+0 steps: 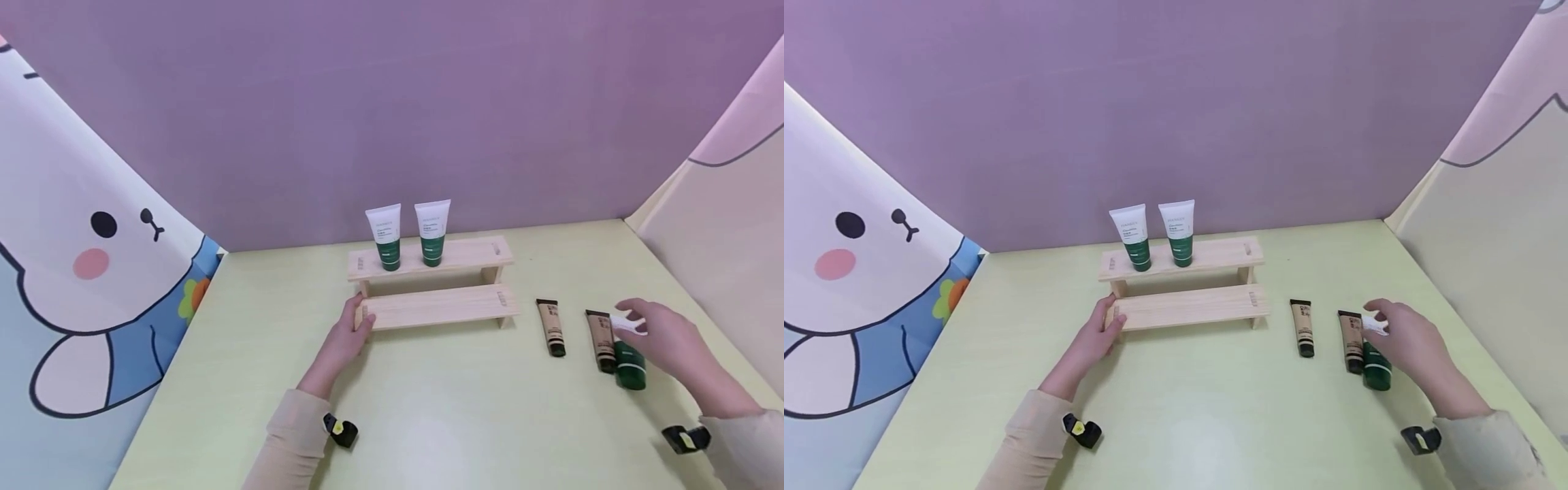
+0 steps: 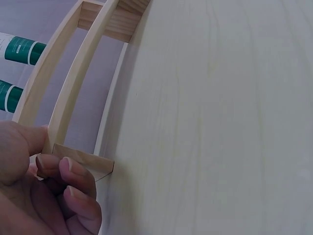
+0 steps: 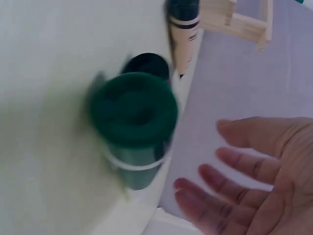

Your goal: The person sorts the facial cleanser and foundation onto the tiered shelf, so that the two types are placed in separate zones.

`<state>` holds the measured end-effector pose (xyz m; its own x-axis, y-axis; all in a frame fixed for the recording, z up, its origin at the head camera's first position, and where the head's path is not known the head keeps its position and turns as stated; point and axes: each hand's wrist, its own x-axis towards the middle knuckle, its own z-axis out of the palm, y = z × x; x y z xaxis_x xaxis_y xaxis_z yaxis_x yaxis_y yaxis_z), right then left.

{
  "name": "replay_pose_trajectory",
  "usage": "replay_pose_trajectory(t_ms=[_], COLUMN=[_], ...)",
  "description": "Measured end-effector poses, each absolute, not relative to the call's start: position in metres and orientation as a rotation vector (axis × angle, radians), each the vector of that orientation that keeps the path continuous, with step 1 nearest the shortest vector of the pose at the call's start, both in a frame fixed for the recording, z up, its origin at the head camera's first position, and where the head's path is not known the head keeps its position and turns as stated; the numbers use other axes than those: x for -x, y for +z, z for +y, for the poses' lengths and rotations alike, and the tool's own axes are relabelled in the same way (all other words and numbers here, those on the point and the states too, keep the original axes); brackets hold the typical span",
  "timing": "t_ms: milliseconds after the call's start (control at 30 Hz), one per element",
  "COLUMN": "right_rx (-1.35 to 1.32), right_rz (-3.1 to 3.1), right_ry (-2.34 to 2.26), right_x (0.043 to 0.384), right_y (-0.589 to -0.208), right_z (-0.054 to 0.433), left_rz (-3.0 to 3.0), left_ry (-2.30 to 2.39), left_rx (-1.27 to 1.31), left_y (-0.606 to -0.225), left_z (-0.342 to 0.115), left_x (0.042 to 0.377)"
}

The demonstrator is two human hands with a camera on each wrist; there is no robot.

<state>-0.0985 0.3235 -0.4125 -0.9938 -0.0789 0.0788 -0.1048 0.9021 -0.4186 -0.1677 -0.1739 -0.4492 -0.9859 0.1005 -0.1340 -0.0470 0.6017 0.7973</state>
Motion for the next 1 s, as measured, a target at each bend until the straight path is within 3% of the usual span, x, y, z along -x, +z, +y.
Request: replay_pose_trajectory(t_ms=[300, 600, 1000], right_rx=[0.015, 0.197, 0.248], right_rz=[-3.173, -3.222, -3.198], right_ry=[0.649, 1.039, 1.104], right_x=[0.096, 0.095, 0.087], right_y=[-0.428, -0.439, -0.444], right_z=[0.339, 0.345, 0.336], left_rz=[2.637, 2.615, 2.623], left_ry=[1.370, 1.390, 1.388], left_rx=[-0.049, -0.043, -0.064], left_y=[-0.449, -0.449, -0.448], left_z=[-0.175, -0.174, -0.173], left_x=[0.166, 0.166, 0.166])
